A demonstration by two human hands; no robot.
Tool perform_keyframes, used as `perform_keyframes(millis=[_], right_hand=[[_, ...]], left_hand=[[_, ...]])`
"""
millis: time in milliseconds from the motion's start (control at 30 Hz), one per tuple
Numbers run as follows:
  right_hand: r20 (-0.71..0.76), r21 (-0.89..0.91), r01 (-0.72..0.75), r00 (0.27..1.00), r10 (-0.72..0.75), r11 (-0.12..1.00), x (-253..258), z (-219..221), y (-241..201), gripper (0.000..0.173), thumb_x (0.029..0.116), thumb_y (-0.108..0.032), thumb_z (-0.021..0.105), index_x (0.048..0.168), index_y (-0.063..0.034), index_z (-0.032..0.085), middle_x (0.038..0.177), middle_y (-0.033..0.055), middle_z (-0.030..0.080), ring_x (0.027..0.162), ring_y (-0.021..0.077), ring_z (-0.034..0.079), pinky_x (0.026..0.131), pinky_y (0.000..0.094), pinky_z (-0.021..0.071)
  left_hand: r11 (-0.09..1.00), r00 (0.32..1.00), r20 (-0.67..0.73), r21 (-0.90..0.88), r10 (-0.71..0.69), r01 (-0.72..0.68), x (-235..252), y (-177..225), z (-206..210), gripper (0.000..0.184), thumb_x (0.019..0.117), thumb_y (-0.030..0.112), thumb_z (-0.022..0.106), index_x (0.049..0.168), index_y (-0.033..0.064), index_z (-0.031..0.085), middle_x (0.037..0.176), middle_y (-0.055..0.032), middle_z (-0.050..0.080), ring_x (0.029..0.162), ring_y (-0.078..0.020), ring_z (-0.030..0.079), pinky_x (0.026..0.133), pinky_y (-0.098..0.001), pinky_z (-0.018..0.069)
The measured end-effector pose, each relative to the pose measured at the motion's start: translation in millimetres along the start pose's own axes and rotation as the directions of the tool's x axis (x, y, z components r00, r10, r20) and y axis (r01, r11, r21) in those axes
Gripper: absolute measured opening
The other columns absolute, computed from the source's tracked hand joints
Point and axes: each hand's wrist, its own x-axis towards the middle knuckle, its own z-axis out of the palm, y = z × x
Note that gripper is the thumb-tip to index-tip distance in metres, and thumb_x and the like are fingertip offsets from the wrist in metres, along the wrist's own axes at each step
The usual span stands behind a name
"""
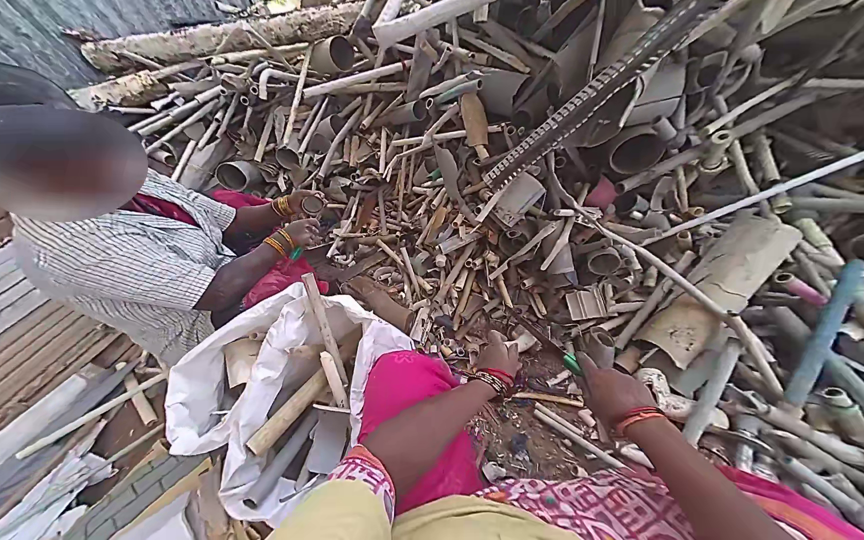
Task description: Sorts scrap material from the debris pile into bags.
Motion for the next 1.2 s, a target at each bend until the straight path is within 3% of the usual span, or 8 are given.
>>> perform_keyframes(millis=[100, 267, 367, 533, 733, 933, 1067, 1200], right_hand=[[0.040, 0.206, 0.130, 0.989, -0.141, 0.970, 0.9, 2.9, 9.5, 0.052, 0.1108, -0.026, 0.047, 0.157, -0.0052, 0.038, 0.135, 0.0324, 0.059, 0.125, 0.0493, 0.057, 0.105, 0.0647, 0.0413], [-0.188, 0.166, -0.205, 0.954, 0.235, 0.964, -5.7, -19.1, 26.7, 0.057, 0.1092, -0.023, 0.046, 0.161, -0.0076, 0.028, 0.134, 0.0304, 0.060, 0.120, 0.0479, 0.063, 0.096, 0.0631, 0.0488], [-0.412, 0.307, 0.053, 0.907, 0.083, 0.950, -11.1, -0.9, 32.5, 0.055, 0.1116, -0.027, 0.042, 0.161, -0.0057, 0.031, 0.131, 0.0322, 0.062, 0.116, 0.0506, 0.064, 0.096, 0.0649, 0.0477], [-0.011, 0.052, -0.079, 0.997, 0.080, 0.996, -7.9, 2.0, 28.8, 0.056, 0.1106, -0.029, 0.046, 0.160, -0.0087, 0.031, 0.135, 0.0355, 0.058, 0.124, 0.0546, 0.058, 0.099, 0.0689, 0.0453], [-0.317, 0.280, -0.052, 0.937, 0.144, 0.959, -33.3, -4.5, 106.8, 0.050, 0.1106, -0.024, 0.047, 0.153, 0.0020, 0.042, 0.127, 0.0437, 0.058, 0.121, 0.0642, 0.054, 0.097, 0.0788, 0.0380], [-0.380, 0.296, 0.062, 0.923, 0.058, 0.953, -32.9, 2.2, 115.4, 0.050, 0.1101, -0.025, 0.050, 0.154, -0.0023, 0.044, 0.122, 0.0459, 0.058, 0.114, 0.0668, 0.056, 0.092, 0.0828, 0.0358], [-0.243, 0.183, 0.084, 0.969, -0.037, 0.980, -28.6, -2.2, 104.0, 0.050, 0.1090, -0.026, 0.053, 0.153, -0.0032, 0.045, 0.124, 0.0415, 0.061, 0.115, 0.0630, 0.058, 0.094, 0.0790, 0.0393], [-0.181, 0.140, 0.039, 0.983, -0.013, 0.989, -30.8, -9.4, 91.1, 0.051, 0.1092, -0.027, 0.051, 0.155, -0.0045, 0.044, 0.123, 0.0393, 0.062, 0.117, 0.0605, 0.058, 0.096, 0.0758, 0.0408]], left_hand=[[0.960, 0.988, -0.084, -0.259, -0.127, 0.102, 7.9, -0.7, 5.3, 0.045, 0.1120, 0.021, 0.042, 0.145, -0.0091, 0.040, 0.137, -0.0310, 0.055, 0.128, -0.0365, 0.057, 0.108, -0.0476, 0.0440], [0.947, 0.956, -0.112, -0.207, -0.271, 0.245, 19.9, 3.6, -7.0, 0.046, 0.1136, 0.022, 0.036, 0.144, -0.0108, 0.045, 0.149, -0.0298, 0.047, 0.142, -0.0348, 0.046, 0.117, -0.0451, 0.0351], [0.918, 0.958, -0.092, -0.325, -0.273, 0.230, 23.6, 5.8, -6.4, 0.047, 0.1138, 0.025, 0.035, 0.144, -0.0103, 0.044, 0.145, -0.0296, 0.050, 0.135, -0.0340, 0.051, 0.113, -0.0441, 0.0397], [0.874, 0.944, -0.298, -0.485, -0.145, -0.019, 22.4, 6.3, -27.6, 0.045, 0.1122, 0.025, 0.042, 0.142, -0.0074, 0.045, 0.129, -0.0311, 0.059, 0.115, -0.0380, 0.061, 0.102, -0.0502, 0.0471], [0.819, 0.520, -0.642, 0.350, 0.563, -0.455, -93.1, 17.3, -193.6, 0.033, 0.1052, 0.024, 0.050, 0.125, -0.0019, 0.056, 0.079, -0.0078, 0.061, 0.065, -0.0162, 0.059, 0.066, -0.0380, 0.0514], [0.724, 0.965, -0.245, 0.682, 0.090, 0.105, -214.7, -37.0, -304.0, 0.018, 0.1015, 0.017, 0.065, 0.111, 0.0020, 0.070, 0.083, -0.0203, 0.068, 0.077, -0.0376, 0.065, 0.077, -0.0633, 0.0493], [0.648, 0.943, -0.182, 0.689, -0.278, 0.324, -179.6, -91.6, -306.2, 0.039, 0.0963, 0.022, 0.074, 0.128, -0.0006, 0.067, 0.099, -0.0249, 0.071, 0.094, -0.0383, 0.067, 0.094, -0.0570, 0.0475], [0.635, 0.921, -0.341, 0.674, -0.187, 0.378, -150.9, -84.2, -289.4, 0.054, 0.1004, 0.028, 0.068, 0.145, -0.0001, 0.053, 0.122, -0.0288, 0.067, 0.117, -0.0490, 0.062, 0.104, -0.0680, 0.0409]])
